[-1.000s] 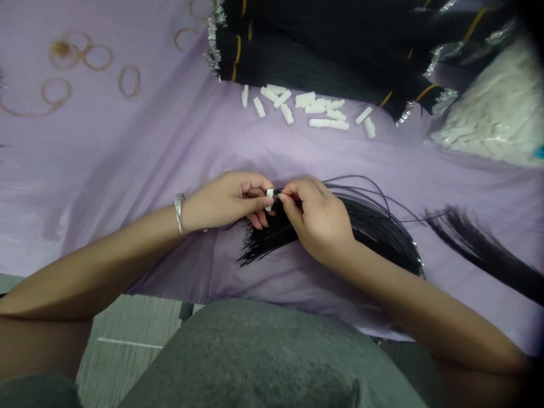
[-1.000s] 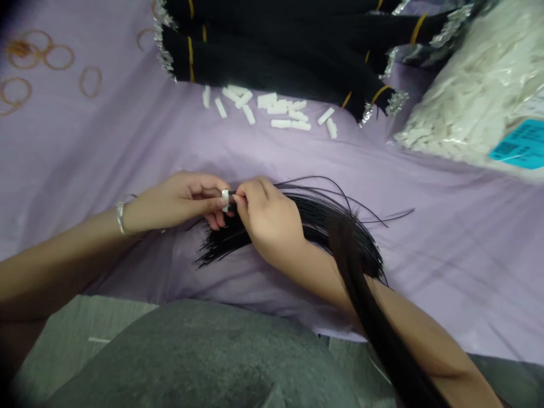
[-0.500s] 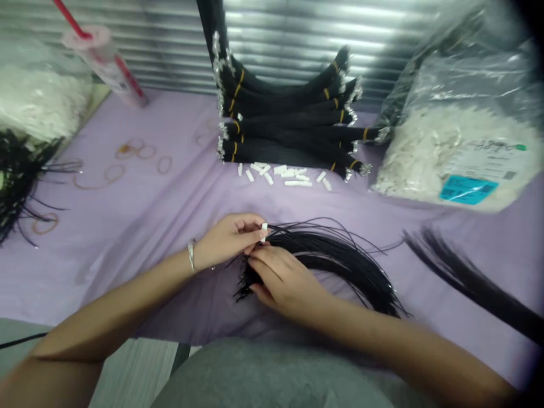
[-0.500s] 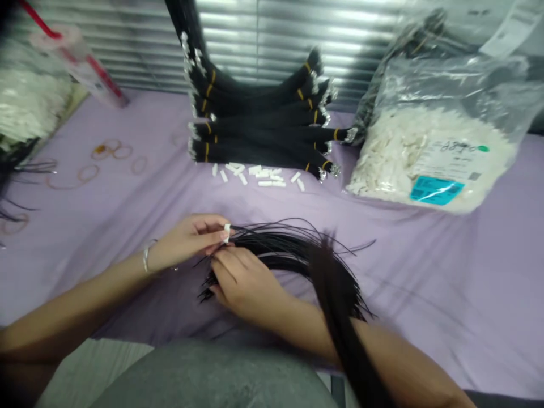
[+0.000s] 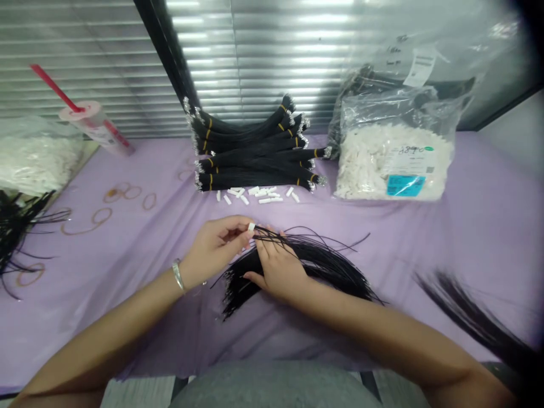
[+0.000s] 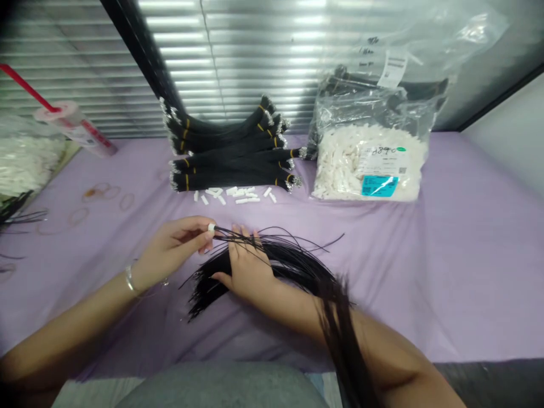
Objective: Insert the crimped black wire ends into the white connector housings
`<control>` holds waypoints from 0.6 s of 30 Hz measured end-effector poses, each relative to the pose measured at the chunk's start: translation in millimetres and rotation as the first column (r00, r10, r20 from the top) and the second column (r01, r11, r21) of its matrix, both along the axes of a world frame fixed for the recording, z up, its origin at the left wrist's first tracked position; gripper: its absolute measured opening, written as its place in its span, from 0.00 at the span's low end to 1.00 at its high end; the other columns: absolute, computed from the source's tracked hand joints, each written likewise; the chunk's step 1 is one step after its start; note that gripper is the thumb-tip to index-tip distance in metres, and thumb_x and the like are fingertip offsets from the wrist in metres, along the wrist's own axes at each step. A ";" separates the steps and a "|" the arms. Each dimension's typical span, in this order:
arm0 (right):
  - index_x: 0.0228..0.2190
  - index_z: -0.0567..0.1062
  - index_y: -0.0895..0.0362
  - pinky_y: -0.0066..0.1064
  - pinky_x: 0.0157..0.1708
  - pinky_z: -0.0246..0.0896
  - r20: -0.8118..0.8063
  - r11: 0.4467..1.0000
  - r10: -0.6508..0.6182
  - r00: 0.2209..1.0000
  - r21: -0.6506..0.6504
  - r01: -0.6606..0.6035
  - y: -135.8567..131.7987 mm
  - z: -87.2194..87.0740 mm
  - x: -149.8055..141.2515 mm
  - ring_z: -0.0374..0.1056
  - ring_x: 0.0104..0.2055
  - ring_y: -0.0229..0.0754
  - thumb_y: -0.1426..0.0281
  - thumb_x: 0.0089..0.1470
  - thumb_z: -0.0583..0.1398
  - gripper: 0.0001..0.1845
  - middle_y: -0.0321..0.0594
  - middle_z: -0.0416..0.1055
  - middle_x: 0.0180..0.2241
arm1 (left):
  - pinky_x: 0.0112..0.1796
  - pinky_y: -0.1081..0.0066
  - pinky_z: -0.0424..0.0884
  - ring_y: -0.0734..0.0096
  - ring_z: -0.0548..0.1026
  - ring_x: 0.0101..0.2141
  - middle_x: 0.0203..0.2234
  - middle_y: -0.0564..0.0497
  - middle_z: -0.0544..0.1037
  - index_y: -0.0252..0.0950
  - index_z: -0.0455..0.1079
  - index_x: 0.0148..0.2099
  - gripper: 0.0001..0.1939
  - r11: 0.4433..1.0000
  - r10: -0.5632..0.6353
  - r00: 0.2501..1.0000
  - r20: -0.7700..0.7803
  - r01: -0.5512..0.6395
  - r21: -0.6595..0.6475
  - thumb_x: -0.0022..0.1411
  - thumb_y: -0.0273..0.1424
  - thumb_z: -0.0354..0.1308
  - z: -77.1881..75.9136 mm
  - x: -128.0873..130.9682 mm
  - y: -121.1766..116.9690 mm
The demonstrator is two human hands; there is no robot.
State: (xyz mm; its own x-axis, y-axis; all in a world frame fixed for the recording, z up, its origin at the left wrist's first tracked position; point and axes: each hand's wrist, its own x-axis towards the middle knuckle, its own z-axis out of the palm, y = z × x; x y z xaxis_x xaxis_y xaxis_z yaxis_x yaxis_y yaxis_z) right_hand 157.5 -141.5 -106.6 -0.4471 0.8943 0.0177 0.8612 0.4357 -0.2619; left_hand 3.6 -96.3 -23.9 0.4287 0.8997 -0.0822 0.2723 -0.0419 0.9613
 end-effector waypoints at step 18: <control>0.59 0.53 0.70 0.47 0.62 0.31 0.005 0.999 -0.012 1.000 0.046 0.011 -0.4 -5.8 -0.8 0.36 0.65 0.54 0.44 0.54 0.40 0.47 0.55 0.43 0.63 | 0.23 0.83 0.69 0.82 0.73 0.22 0.26 0.52 0.75 0.27 0.69 0.34 0.03 0.987 -0.123 0.878 0.462 0.062 0.146 0.58 0.21 0.54 110.0 48.6 16.5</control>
State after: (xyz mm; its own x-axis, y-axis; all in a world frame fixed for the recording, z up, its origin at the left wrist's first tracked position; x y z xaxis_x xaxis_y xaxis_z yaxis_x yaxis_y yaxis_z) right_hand 156.7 -141.9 -112.4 -0.4370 0.8977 0.0566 0.8674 0.4372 -0.2374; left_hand 52.2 -79.8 86.1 0.4715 0.8436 0.2571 -0.2191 -0.1703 0.9607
